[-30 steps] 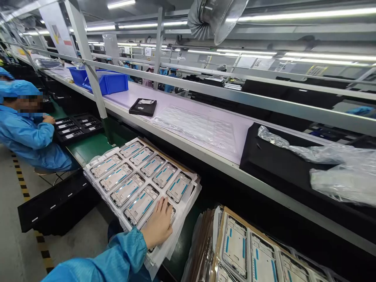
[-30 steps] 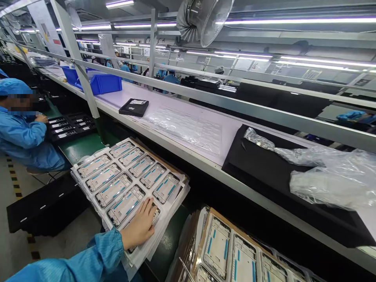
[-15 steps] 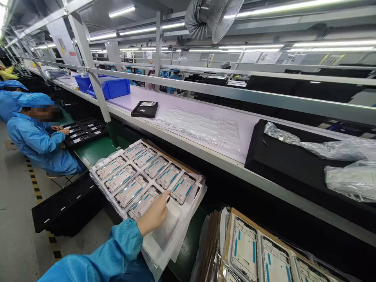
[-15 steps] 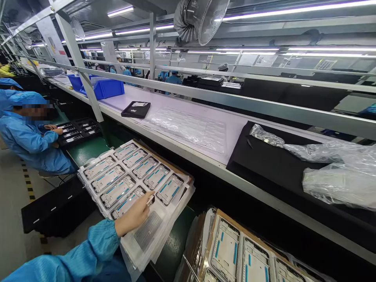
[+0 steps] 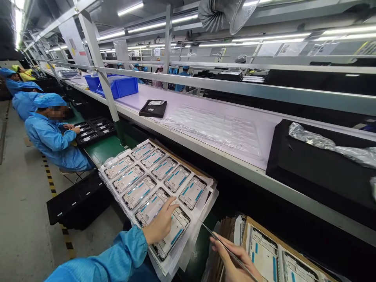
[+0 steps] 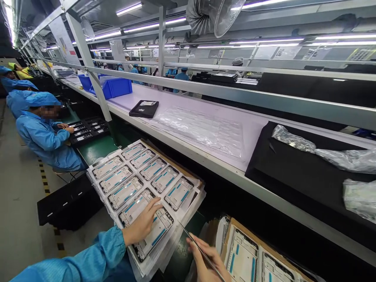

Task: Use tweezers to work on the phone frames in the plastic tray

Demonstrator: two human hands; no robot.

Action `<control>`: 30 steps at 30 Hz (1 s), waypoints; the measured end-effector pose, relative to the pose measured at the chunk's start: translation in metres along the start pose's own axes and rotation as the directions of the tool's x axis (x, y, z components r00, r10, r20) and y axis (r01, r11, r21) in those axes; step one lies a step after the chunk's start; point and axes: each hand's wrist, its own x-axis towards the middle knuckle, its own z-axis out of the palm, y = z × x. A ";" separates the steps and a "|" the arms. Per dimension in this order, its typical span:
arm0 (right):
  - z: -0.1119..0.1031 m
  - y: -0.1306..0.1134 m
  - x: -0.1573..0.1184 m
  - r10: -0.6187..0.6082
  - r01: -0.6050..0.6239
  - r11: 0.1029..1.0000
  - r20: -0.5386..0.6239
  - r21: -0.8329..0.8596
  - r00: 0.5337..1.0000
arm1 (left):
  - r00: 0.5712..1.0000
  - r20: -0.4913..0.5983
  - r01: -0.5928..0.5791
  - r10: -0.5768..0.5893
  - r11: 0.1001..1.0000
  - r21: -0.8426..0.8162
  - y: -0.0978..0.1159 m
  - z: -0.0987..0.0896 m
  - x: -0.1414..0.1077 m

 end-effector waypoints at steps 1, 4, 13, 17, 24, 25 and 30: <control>0.007 0.007 0.006 0.031 -0.030 1.000 0.031 -0.006 0.999 | 1.000 0.018 -0.014 0.013 0.998 0.064 0.000 -0.006 0.000; 0.027 0.034 0.017 0.060 -0.055 0.997 0.107 -0.050 0.992 | 0.995 0.095 -0.047 0.027 0.974 0.220 0.000 -0.023 0.005; 0.044 0.087 0.015 -0.016 0.040 0.994 0.214 -0.107 0.977 | 0.985 0.158 -0.119 0.064 0.921 0.371 -0.007 -0.021 0.009; 0.042 0.096 0.014 -0.019 0.039 0.994 0.191 -0.105 0.981 | 0.987 0.148 -0.120 0.067 0.915 0.384 -0.004 -0.022 0.008; 0.043 0.097 0.018 -0.056 0.073 0.993 0.185 -0.087 0.981 | 0.982 0.178 -0.137 0.067 0.899 0.415 -0.003 -0.023 0.009; 0.042 0.097 0.017 -0.059 0.077 0.993 0.181 -0.091 0.982 | 0.981 0.179 -0.144 0.076 0.902 0.407 -0.004 -0.023 0.009; 0.040 0.106 0.013 -0.065 0.088 0.985 0.153 -0.149 0.986 | 0.979 0.195 -0.104 0.050 0.956 0.276 -0.008 -0.014 0.007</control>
